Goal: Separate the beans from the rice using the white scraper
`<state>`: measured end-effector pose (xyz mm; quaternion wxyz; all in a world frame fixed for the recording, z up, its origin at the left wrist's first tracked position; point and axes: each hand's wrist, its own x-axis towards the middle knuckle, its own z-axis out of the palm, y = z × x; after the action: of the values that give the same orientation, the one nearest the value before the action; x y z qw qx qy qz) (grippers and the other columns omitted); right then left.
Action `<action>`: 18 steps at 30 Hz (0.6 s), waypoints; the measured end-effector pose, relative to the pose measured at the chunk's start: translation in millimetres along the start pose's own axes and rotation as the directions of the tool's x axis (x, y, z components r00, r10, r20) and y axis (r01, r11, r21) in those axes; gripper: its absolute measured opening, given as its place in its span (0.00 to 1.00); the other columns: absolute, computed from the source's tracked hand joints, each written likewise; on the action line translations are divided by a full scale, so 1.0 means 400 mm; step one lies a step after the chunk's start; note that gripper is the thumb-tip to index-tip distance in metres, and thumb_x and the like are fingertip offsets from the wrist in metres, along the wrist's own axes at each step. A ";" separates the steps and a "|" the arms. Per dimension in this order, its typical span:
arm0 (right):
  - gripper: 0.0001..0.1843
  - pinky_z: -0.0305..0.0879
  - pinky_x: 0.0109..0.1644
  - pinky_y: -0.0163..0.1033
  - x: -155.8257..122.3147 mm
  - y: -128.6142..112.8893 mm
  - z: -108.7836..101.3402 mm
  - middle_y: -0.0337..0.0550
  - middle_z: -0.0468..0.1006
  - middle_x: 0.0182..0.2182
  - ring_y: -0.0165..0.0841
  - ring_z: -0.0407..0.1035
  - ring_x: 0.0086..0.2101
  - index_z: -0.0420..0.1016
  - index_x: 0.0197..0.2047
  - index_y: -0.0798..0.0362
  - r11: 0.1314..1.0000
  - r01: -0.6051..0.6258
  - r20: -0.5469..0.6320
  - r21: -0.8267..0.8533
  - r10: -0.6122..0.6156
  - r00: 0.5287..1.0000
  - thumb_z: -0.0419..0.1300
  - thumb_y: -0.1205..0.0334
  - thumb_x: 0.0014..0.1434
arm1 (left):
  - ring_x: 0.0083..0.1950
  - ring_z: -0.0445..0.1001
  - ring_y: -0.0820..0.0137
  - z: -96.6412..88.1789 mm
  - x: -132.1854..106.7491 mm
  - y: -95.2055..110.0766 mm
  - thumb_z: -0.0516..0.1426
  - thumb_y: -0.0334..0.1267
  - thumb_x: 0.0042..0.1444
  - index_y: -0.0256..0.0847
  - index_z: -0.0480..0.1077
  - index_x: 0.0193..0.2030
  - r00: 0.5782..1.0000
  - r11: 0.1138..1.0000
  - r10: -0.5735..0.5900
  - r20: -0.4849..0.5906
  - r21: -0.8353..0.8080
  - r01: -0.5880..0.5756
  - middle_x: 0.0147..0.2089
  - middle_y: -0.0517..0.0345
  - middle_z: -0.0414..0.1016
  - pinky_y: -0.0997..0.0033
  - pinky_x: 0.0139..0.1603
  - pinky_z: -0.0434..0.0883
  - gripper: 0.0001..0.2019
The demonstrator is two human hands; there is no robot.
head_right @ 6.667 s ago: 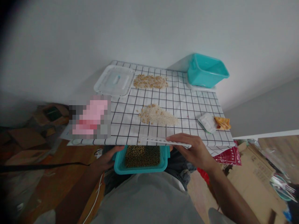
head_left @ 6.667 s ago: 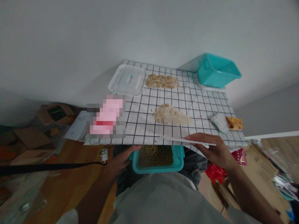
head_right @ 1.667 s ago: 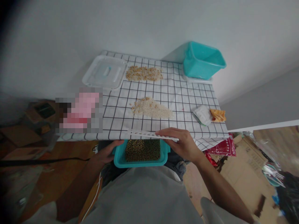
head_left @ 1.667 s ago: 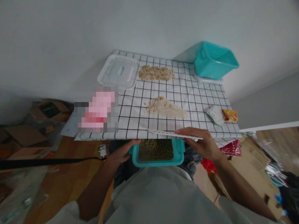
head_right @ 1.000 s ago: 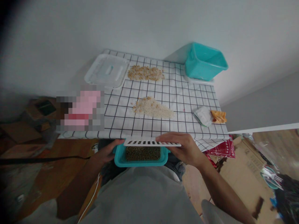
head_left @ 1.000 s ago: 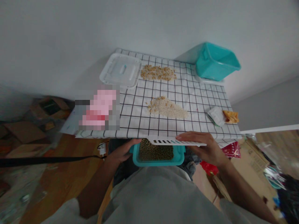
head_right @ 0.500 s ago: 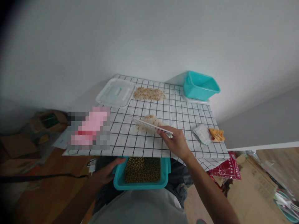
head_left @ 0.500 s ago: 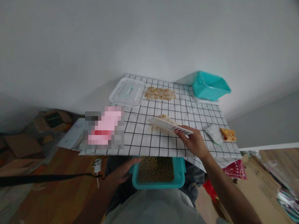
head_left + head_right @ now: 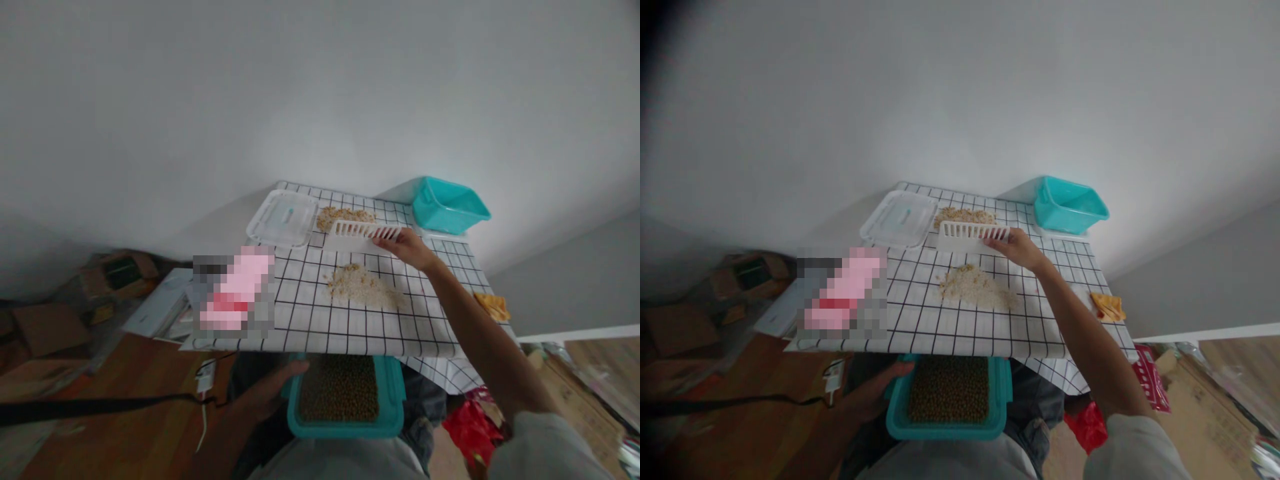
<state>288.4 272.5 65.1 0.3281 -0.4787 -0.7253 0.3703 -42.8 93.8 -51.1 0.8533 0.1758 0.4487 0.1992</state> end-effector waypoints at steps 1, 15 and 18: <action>0.19 0.64 0.55 0.48 0.021 0.008 -0.011 0.44 0.78 0.47 0.38 0.71 0.47 0.76 0.47 0.52 1.000 -0.005 0.037 0.029 0.004 0.999 0.60 0.51 0.56 | 0.50 0.77 0.58 -0.005 0.003 -0.006 0.61 0.42 0.52 0.38 0.75 0.41 1.000 1.000 0.003 0.002 -0.002 -0.003 0.40 0.51 0.83 0.59 0.58 0.66 0.12; 0.19 0.65 0.55 0.49 0.108 0.052 0.031 0.47 0.78 0.45 0.35 0.71 0.45 0.75 0.47 0.55 0.945 -0.157 0.389 0.285 0.035 0.921 0.64 0.55 0.53 | 0.52 0.76 0.58 -0.031 0.023 -0.035 0.62 0.41 0.50 0.39 0.75 0.45 1.000 0.999 0.029 -0.004 -0.014 -0.029 0.44 0.51 0.82 0.58 0.59 0.66 0.15; 0.19 0.65 0.55 0.48 0.093 0.049 0.040 0.46 0.77 0.46 0.35 0.71 0.45 0.74 0.47 0.55 0.945 -0.153 0.373 0.288 0.037 0.927 0.64 0.55 0.53 | 0.53 0.75 0.59 -0.025 0.025 -0.032 0.62 0.40 0.51 0.38 0.75 0.44 1.000 1.000 0.004 -0.003 -0.031 -0.004 0.46 0.51 0.81 0.60 0.60 0.65 0.14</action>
<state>271.9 308.8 44.9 0.2414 -0.3792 -0.6813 0.5777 -43.7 89.1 -69.5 0.8549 0.1632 0.4462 0.2082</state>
